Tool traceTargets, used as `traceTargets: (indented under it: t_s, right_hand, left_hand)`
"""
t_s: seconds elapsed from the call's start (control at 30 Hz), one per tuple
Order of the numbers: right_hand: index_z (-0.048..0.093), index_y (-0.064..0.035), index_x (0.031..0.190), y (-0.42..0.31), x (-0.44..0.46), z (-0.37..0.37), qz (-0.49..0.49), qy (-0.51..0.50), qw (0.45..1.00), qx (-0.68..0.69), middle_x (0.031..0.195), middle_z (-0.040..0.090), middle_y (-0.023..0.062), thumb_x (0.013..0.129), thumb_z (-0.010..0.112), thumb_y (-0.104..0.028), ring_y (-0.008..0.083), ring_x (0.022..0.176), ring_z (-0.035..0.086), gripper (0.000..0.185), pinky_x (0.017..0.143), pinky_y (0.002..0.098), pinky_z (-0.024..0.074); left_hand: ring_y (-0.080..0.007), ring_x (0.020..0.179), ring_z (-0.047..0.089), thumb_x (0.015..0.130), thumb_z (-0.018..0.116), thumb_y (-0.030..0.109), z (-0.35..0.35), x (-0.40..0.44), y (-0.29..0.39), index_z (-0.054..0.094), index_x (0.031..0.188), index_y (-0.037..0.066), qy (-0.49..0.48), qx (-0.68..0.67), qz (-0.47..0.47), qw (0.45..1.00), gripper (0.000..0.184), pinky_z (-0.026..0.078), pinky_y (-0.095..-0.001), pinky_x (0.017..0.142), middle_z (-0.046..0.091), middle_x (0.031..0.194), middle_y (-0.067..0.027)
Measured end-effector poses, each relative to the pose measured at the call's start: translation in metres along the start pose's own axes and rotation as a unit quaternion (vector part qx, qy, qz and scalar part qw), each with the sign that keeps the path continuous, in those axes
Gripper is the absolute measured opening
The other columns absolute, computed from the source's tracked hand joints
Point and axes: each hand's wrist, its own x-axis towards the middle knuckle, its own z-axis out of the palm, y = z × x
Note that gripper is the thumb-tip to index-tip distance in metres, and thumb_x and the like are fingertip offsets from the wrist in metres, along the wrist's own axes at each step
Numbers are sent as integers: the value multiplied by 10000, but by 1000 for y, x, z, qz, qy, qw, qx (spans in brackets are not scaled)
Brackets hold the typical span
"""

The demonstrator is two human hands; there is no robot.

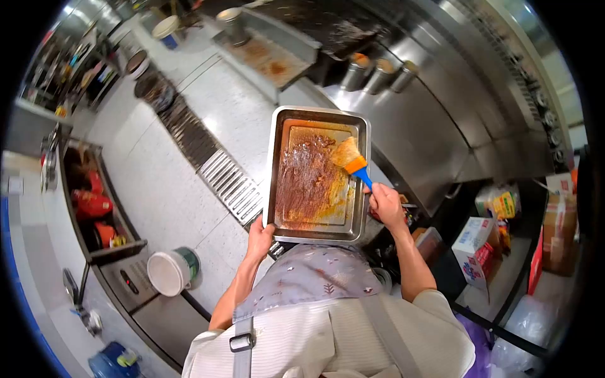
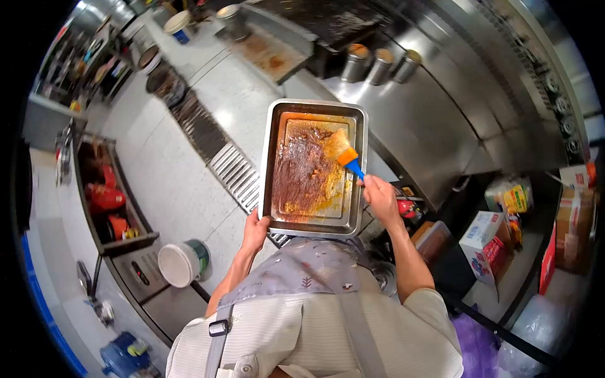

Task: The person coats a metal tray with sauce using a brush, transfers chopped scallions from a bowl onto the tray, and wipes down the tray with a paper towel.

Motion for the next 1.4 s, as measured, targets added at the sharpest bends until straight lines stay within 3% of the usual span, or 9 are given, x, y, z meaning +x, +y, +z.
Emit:
traceTargets:
  t_s: [0.3, 0.63, 0.77, 0.87, 0.93, 1.13, 1.27, 1.3, 1.4]
  right_hand:
    - [665, -14, 971, -61, 39, 166, 48, -158, 986, 9, 550, 446, -37, 1060, 455, -407, 52, 431, 333, 454, 412, 235, 253]
    - [652, -21, 962, -108, 128, 377, 110, -364, 924, 35, 531, 440, -21, 1066, 424, -405, 77, 407, 323, 459, 404, 249, 256]
    - [680, -32, 940, -121, 182, 478, 19, -401, 914, -56, 518, 439, -24, 1052, 455, -397, 65, 413, 326, 443, 410, 247, 247]
    - [687, -32, 920, -169, 203, 576, 13, -435, 895, -96, 537, 437, -45, 1039, 497, -358, 53, 445, 349, 396, 428, 240, 256]
    - [694, -27, 910, -200, 212, 640, -31, -461, 879, -117, 557, 455, -48, 1029, 527, -331, 49, 483, 378, 366, 456, 243, 284]
    - [706, -6, 938, -257, 221, 792, -221, -483, 827, -186, 625, 499, -50, 1009, 566, -300, 50, 584, 440, 333, 516, 258, 348]
    - [702, -2, 956, -253, 218, 886, -255, -488, 818, -167, 643, 503, -51, 993, 589, -298, 50, 603, 441, 318, 528, 250, 355]
    - [703, 13, 967, -262, 210, 905, -245, -492, 817, -175, 665, 528, -42, 982, 605, -280, 60, 626, 466, 310, 551, 255, 381]
    - [707, 8, 1025, -276, 196, 974, -316, -502, 780, -201, 687, 635, 121, 944, 655, -261, 133, 637, 581, 286, 609, 320, 480]
  left_hand:
    - [-118, 760, 538, 844, 477, 18, -147, -32, -29, 632, 1159, -34, 202, -75, 52, 975, 355, 462, -293, 694, 638, 852, -30]
    - [-131, 879, 603, 854, 478, -15, -289, -29, -45, 639, 1133, -55, 358, -203, 50, 910, 325, 493, -274, 798, 684, 996, -66]
    - [-127, 870, 593, 853, 504, 25, -370, 8, -58, 648, 1109, -35, 439, -165, 47, 882, 300, 496, -292, 787, 677, 956, -57]
    - [-143, 858, 594, 841, 493, 38, -431, 4, -10, 650, 1091, -31, 473, -217, 100, 848, 304, 494, -310, 781, 676, 931, -70]
    - [-150, 843, 595, 831, 485, 59, -476, 4, 7, 649, 1072, -36, 486, -171, 50, 855, 307, 492, -323, 763, 671, 896, -76]
    - [-134, 794, 572, 831, 495, 84, -565, 8, 4, 647, 1077, -30, 584, -204, 28, 785, 311, 482, -324, 720, 663, 854, -72]
    - [-133, 812, 583, 839, 502, 88, -635, 9, -8, 646, 1110, -26, 638, -236, 35, 732, 328, 488, -317, 748, 679, 881, -67]
    - [-136, 822, 588, 841, 503, 86, -654, 8, -6, 648, 1117, -24, 661, -228, 33, 714, 330, 490, -313, 760, 684, 893, -63]
    - [-148, 839, 596, 841, 508, 86, -722, 3, -2, 655, 1085, -26, 671, -265, 47, 691, 306, 487, -313, 778, 685, 909, -66]
